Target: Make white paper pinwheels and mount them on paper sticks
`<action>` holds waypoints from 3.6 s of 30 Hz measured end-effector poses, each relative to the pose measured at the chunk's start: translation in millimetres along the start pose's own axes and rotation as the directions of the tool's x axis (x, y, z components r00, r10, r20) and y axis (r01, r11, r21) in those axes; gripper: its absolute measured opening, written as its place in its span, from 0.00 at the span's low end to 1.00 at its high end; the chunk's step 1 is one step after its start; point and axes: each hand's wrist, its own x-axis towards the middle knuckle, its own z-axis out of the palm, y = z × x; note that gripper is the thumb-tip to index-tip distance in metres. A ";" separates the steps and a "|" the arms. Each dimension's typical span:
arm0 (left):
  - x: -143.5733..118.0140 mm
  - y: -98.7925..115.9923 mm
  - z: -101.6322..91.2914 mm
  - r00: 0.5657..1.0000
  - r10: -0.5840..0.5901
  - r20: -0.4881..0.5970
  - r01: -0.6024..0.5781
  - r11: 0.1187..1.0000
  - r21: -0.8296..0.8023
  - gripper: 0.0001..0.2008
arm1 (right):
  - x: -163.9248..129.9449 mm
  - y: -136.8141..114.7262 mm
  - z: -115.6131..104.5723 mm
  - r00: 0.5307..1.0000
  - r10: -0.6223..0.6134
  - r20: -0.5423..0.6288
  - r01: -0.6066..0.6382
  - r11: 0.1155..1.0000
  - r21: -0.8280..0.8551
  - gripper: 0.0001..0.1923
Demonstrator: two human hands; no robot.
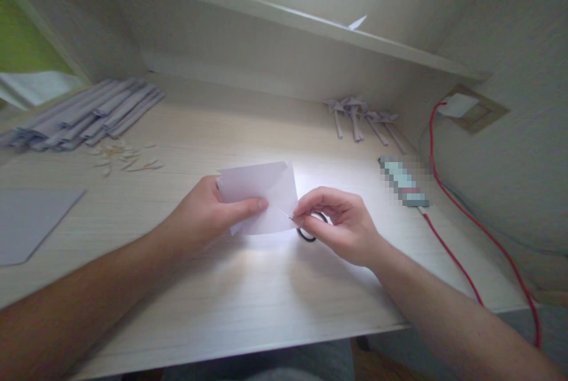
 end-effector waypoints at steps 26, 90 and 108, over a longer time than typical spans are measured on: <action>-0.3 -4.3 0.9 0.997 0.025 -0.070 -0.021 0.999 0.045 0.14 | 0.1 2.9 0.8 0.997 0.076 -0.026 -0.073 0.992 0.104 0.05; 10.5 1.8 -14.2 0.955 0.021 -0.295 -0.144 0.905 -0.401 0.11 | 17.2 -10.9 -34.0 0.795 0.577 0.188 -0.589 0.808 0.012 0.21; 7.4 4.8 -11.9 0.961 0.035 -0.273 -0.140 0.916 -0.376 0.12 | 16.4 -13.3 -30.9 0.813 0.556 0.172 -0.562 0.827 -0.017 0.22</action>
